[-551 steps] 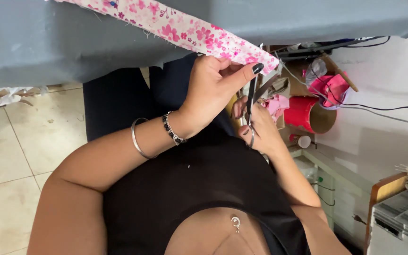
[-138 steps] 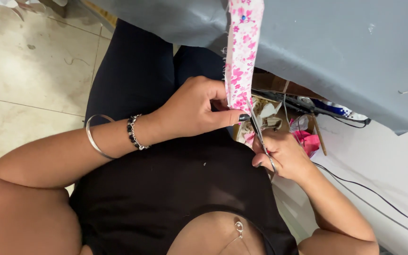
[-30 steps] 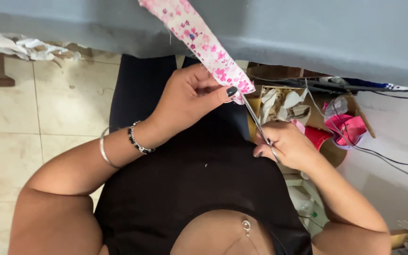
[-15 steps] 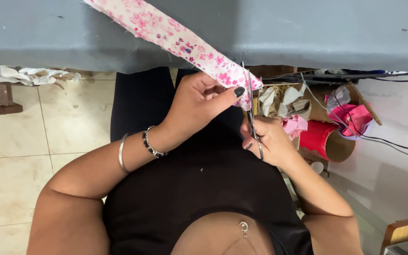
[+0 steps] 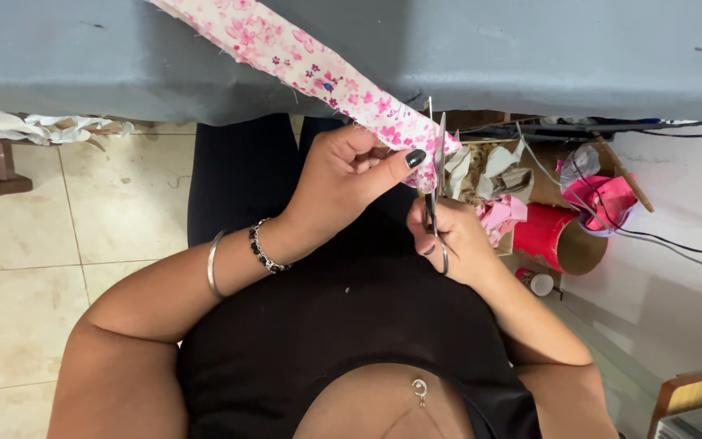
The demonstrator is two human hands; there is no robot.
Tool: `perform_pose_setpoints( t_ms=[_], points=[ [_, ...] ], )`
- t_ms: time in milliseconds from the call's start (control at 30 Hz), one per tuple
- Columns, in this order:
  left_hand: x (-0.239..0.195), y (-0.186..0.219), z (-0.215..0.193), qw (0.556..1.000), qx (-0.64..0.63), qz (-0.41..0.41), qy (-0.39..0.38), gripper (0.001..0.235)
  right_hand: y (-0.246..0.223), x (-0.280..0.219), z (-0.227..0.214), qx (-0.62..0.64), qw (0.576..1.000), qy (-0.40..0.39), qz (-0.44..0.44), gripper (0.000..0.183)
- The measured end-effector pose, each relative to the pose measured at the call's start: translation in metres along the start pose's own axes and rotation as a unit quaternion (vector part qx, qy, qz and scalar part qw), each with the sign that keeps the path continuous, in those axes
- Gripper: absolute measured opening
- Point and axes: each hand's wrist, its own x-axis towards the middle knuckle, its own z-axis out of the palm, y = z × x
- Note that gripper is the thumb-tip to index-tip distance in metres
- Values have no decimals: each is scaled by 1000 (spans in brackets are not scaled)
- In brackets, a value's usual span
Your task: Cutting a strip of floral fabric using scissors on a work table
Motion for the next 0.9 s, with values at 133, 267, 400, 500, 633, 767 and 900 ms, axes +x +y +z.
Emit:
perform_pose_setpoints(
  t_ms=[133,267,400,500,633,767,900],
  points=[
    [-1,-2,-1,1000,-8,2,-2,12,-1,0,3,10,1000,10,2,55],
    [0,-5,-1,1000,-15,4,-2,13,-3,1,4,-5,1000,15,-3,55],
    [0,-8,0,1000,-24,7,-3,13,-8,2,4,-16,1000,20,6,54],
    [0,-10,0,1000,-30,10,-3,13,-6,0,5,-19,999,25,7,53],
    [0,-12,1,999,-38,14,-5,13,2,-4,7,-25,999,29,-6,52],
    [-1,-13,0,999,-44,20,-6,14,0,-4,6,-31,999,29,-7,50],
    [-2,-15,0,998,-53,26,-7,14,0,-6,5,-31,999,32,-6,49]
  ],
)
